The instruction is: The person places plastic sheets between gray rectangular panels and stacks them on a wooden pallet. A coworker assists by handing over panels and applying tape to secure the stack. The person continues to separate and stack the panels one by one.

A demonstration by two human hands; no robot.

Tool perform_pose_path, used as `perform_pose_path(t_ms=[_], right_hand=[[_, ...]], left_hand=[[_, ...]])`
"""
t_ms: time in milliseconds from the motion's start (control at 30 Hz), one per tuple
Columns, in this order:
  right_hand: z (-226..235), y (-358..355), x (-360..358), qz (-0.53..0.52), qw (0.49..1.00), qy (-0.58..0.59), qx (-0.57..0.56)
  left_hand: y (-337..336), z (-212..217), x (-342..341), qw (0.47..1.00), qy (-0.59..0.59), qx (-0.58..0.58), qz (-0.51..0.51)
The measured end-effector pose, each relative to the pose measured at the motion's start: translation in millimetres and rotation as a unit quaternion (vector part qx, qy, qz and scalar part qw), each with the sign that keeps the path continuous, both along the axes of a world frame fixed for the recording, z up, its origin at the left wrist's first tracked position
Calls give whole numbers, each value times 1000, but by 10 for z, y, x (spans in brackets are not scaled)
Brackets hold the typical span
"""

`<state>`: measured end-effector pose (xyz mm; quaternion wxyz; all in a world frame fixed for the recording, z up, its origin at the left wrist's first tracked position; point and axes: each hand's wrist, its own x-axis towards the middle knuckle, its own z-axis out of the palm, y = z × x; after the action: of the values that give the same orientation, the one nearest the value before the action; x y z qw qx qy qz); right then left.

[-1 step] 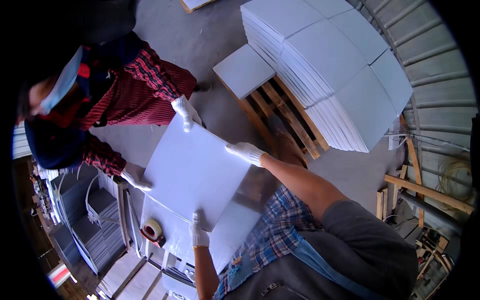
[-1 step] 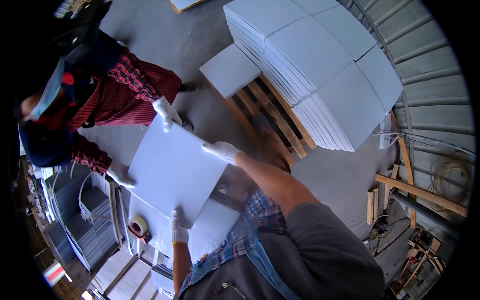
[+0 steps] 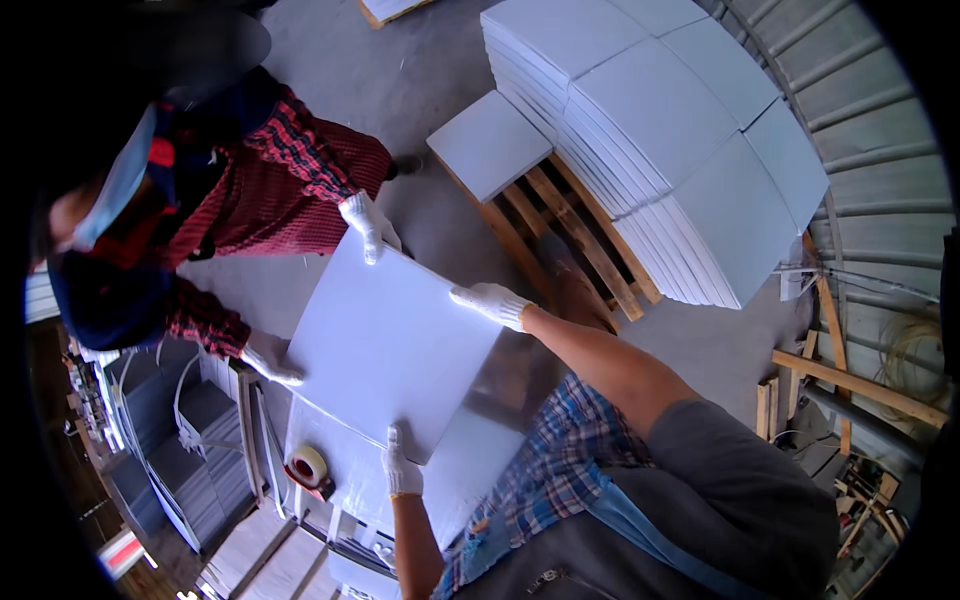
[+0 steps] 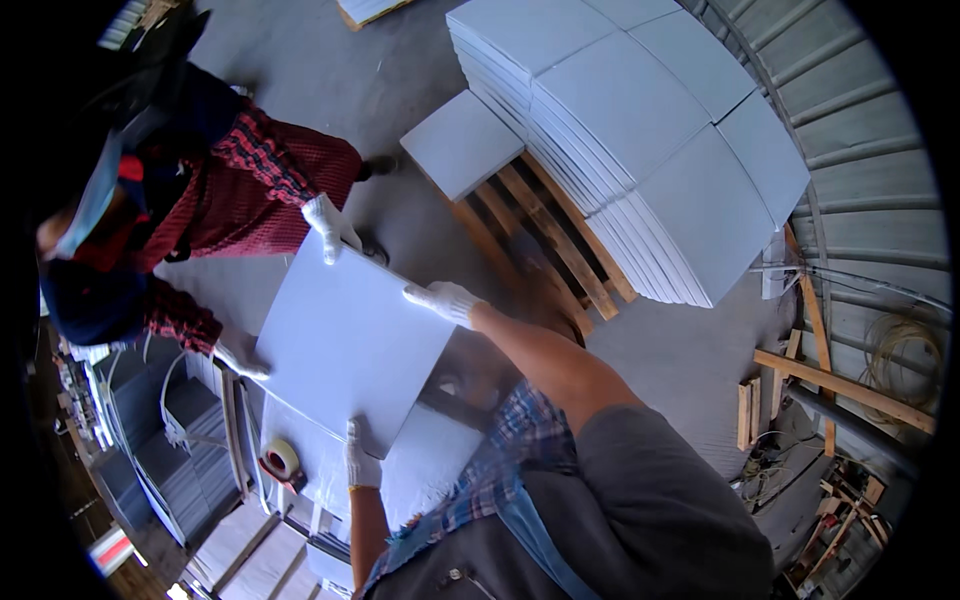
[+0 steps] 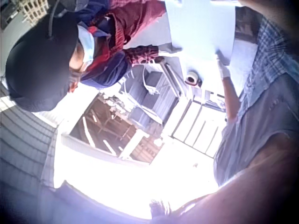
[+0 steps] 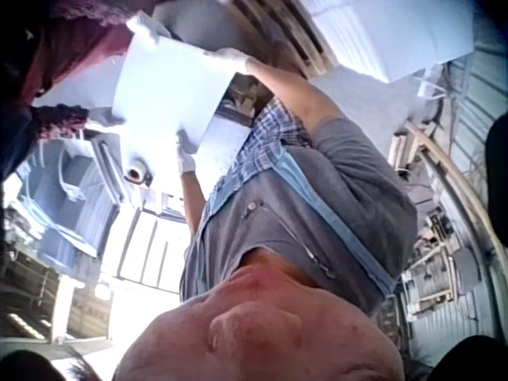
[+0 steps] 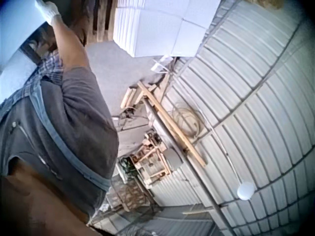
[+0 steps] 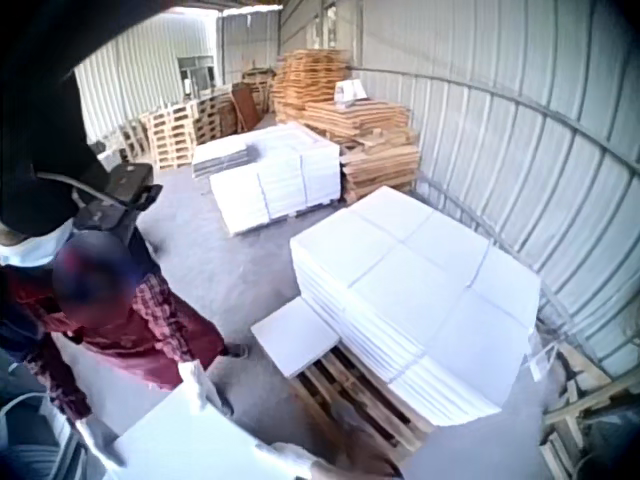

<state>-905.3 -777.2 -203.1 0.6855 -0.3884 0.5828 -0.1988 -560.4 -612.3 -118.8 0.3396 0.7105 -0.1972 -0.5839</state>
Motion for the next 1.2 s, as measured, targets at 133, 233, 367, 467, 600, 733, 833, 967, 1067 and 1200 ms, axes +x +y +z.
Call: perform_pose_path(t_ms=[133, 233, 367, 467, 600, 733, 833, 967, 1067, 1200], right_hand=[[-254, -731, -400, -36, 986, -146, -69], [119, -1329, -781, -16, 994, -102, -25], [-170, -2017, -1287, -62, 997, -2, -37], [-500, -2433, -1730, -60, 991, 68, -95], [-1045, -2786, -1958, -145, 981, 59, -114], [-1959, -3133, -2164, -110, 981, 132, -86], [-2760, -3332, -2185, -67, 960, 258, -81], [-3482, -3313, -2418, -28, 961, 238, -136], [-3643, -3279, -2565, -154, 984, 68, -59], [-3455, -3010, -2408, -113, 920, 343, -152]], left_hand=[[-697, -47, -543, 989, 137, -52, 32], [-1285, -141, -845, 991, 132, -2, 36], [-2243, -464, -1470, 991, 129, -6, 28], [-2835, -1162, -1805, 995, 94, 7, 35], [-3568, -2295, -2113, 984, 162, 62, 50], [-4102, -3368, -2239, 973, 210, 87, 34], [-4347, -4155, -2238, 970, 222, 94, 24], [-4514, -4753, -2463, 974, 207, 96, 5], [-4599, -4854, -2812, 983, 135, 121, 0], [-4608, -4914, -2689, 985, 64, 156, -38]])
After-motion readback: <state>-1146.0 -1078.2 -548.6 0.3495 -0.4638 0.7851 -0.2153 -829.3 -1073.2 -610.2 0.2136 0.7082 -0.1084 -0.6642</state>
